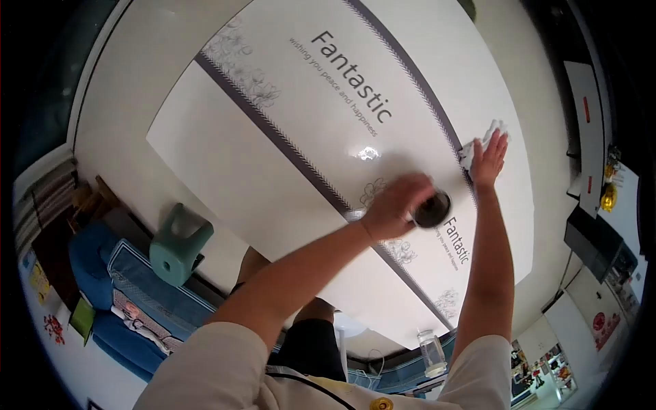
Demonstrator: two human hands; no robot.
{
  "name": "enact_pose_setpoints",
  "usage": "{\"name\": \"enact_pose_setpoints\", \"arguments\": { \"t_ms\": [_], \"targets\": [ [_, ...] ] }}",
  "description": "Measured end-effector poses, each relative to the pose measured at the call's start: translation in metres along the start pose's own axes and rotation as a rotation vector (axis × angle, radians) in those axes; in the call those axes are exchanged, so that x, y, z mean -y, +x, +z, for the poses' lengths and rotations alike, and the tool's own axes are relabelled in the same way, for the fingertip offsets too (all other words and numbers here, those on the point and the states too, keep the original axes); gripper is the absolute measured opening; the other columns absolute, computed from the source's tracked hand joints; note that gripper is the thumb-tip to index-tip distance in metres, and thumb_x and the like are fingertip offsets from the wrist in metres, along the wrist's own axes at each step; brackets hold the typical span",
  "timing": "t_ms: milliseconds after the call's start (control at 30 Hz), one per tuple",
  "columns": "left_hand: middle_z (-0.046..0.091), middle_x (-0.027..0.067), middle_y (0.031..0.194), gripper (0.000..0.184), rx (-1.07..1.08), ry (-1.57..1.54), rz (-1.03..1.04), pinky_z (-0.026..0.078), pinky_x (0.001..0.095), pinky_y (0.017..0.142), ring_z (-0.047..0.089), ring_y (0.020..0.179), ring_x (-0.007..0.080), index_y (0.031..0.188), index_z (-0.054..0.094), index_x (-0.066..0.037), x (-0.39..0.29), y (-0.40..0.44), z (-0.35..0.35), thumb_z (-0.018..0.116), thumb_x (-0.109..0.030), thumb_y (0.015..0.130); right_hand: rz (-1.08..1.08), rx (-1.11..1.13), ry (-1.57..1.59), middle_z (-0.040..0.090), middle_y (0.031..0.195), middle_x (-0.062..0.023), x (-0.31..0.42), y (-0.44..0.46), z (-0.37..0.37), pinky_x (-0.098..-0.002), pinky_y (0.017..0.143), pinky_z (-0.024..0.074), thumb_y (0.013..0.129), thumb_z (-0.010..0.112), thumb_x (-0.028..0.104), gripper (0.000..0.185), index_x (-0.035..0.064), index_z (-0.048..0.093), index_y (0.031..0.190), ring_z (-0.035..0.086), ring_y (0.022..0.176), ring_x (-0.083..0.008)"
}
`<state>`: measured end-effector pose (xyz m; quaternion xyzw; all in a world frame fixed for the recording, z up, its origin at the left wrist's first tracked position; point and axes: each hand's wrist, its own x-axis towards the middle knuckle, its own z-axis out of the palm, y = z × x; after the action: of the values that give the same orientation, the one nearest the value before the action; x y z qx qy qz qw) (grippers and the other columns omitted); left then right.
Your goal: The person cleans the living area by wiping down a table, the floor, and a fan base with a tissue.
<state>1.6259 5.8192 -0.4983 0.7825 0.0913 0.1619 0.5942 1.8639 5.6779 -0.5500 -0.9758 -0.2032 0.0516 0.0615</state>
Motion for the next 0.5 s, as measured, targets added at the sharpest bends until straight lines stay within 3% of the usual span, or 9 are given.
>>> {"name": "enact_pose_setpoints", "arguments": {
  "t_ms": [33, 100, 133, 167, 233, 367, 400, 433, 500],
  "targets": [
    [0.046, 0.0130, 0.122, 0.063, 0.050, -0.012, 0.071, 0.037, 0.0397, 0.096, 0.044, 0.113, 0.0311, 0.116, 0.046, -0.007, -0.003, -0.005, 0.014, 0.073, -0.005, 0.059, -0.009, 0.000, -0.010, 0.012, 0.146, -0.0139, 0.007, 0.010, -0.001, -0.0526, 0.103, 0.0169, 0.087, 0.044, 0.047, 0.067, 0.0164, 0.018, 0.140, 0.012, 0.134, -0.0332],
    [0.046, 0.0121, 0.123, 0.062, 0.137, -0.009, 0.134, 0.036, 0.0406, 0.097, 0.043, 0.116, 0.0295, 0.118, 0.045, -0.009, 0.001, -0.024, 0.044, 0.071, -0.004, 0.062, 0.204, 0.111, -0.012, 0.009, 0.146, -0.0145, 0.022, 0.028, 0.000, -0.0546, 0.102, 0.0166, 0.086, 0.044, 0.048, 0.068, 0.0182, 0.016, 0.141, 0.010, 0.134, -0.0334],
    [0.045, 0.0113, 0.125, 0.063, 0.161, -0.002, 0.163, 0.036, 0.0407, 0.098, 0.042, 0.118, 0.0289, 0.121, 0.043, -0.010, 0.000, -0.030, 0.048, 0.069, -0.004, 0.064, 0.065, 0.050, -0.060, 0.011, 0.145, -0.0162, 0.026, 0.037, 0.015, -0.0559, 0.100, 0.0192, 0.085, 0.047, 0.048, 0.070, 0.0168, 0.017, 0.141, 0.011, 0.134, -0.0342],
    [0.040, 0.0110, 0.129, 0.066, 0.207, 0.014, 0.140, 0.033, 0.0403, 0.101, 0.038, 0.121, 0.0283, 0.123, 0.041, -0.010, -0.003, -0.034, 0.048, 0.069, -0.005, 0.064, -0.282, -0.153, 0.013, 0.015, 0.144, -0.0170, 0.028, 0.044, 0.040, -0.0561, 0.097, 0.0236, 0.085, 0.049, 0.047, 0.070, 0.0156, 0.018, 0.140, 0.016, 0.132, -0.0338],
    [0.036, 0.0107, 0.132, 0.065, 0.324, -0.015, 0.008, 0.028, 0.0446, 0.102, 0.032, 0.125, 0.0276, 0.125, 0.039, -0.010, -0.014, -0.039, 0.034, 0.068, -0.006, 0.067, -0.484, -0.158, 0.016, 0.020, 0.143, -0.0161, 0.107, 0.036, 0.033, -0.0516, 0.093, 0.0290, 0.083, 0.053, 0.041, 0.068, 0.0157, 0.024, 0.139, 0.023, 0.130, -0.0313],
    [0.034, 0.0101, 0.135, 0.051, 0.448, 0.129, 0.013, 0.025, 0.0527, 0.101, 0.032, 0.125, 0.0284, 0.125, 0.041, -0.012, -0.009, -0.081, -0.037, 0.056, -0.010, 0.077, -0.570, 0.029, -0.070, 0.021, 0.144, -0.0113, 0.253, -0.054, 0.016, -0.0512, 0.098, 0.0257, 0.080, 0.052, 0.038, 0.064, 0.0150, 0.032, 0.136, 0.022, 0.131, -0.0275],
    [0.036, 0.0088, 0.134, 0.047, 0.485, 0.173, -0.022, 0.024, 0.0522, 0.101, 0.034, 0.124, 0.0263, 0.122, 0.044, -0.013, -0.004, -0.100, -0.062, 0.056, -0.008, 0.077, -0.524, 0.166, 0.160, 0.024, 0.142, -0.0112, 0.271, -0.088, 0.026, -0.0522, 0.101, 0.0223, 0.080, 0.051, 0.039, 0.061, 0.0134, 0.035, 0.133, 0.022, 0.131, -0.0274],
    [0.044, 0.0066, 0.127, 0.038, 0.474, 0.208, 0.045, 0.025, 0.0516, 0.101, 0.037, 0.123, 0.0250, 0.115, 0.051, -0.012, 0.002, -0.115, -0.094, 0.054, -0.008, 0.077, -0.573, 0.359, 0.086, 0.027, 0.142, -0.0114, 0.290, -0.127, 0.024, -0.0544, 0.098, 0.0243, 0.075, 0.058, 0.036, 0.064, 0.0153, 0.038, 0.132, 0.022, 0.132, -0.0286],
    [0.057, 0.0080, 0.106, 0.021, 0.561, 0.294, 0.136, 0.033, 0.0449, 0.096, 0.050, 0.105, 0.0239, 0.093, 0.061, -0.012, 0.030, -0.169, -0.152, 0.056, -0.012, 0.073, -0.751, 0.386, 0.201, 0.031, 0.140, -0.0052, 0.307, -0.206, 0.030, -0.0530, 0.099, 0.0233, 0.077, 0.055, 0.044, 0.061, 0.0211, 0.039, 0.132, 0.024, 0.131, -0.0238]
  ]
}}
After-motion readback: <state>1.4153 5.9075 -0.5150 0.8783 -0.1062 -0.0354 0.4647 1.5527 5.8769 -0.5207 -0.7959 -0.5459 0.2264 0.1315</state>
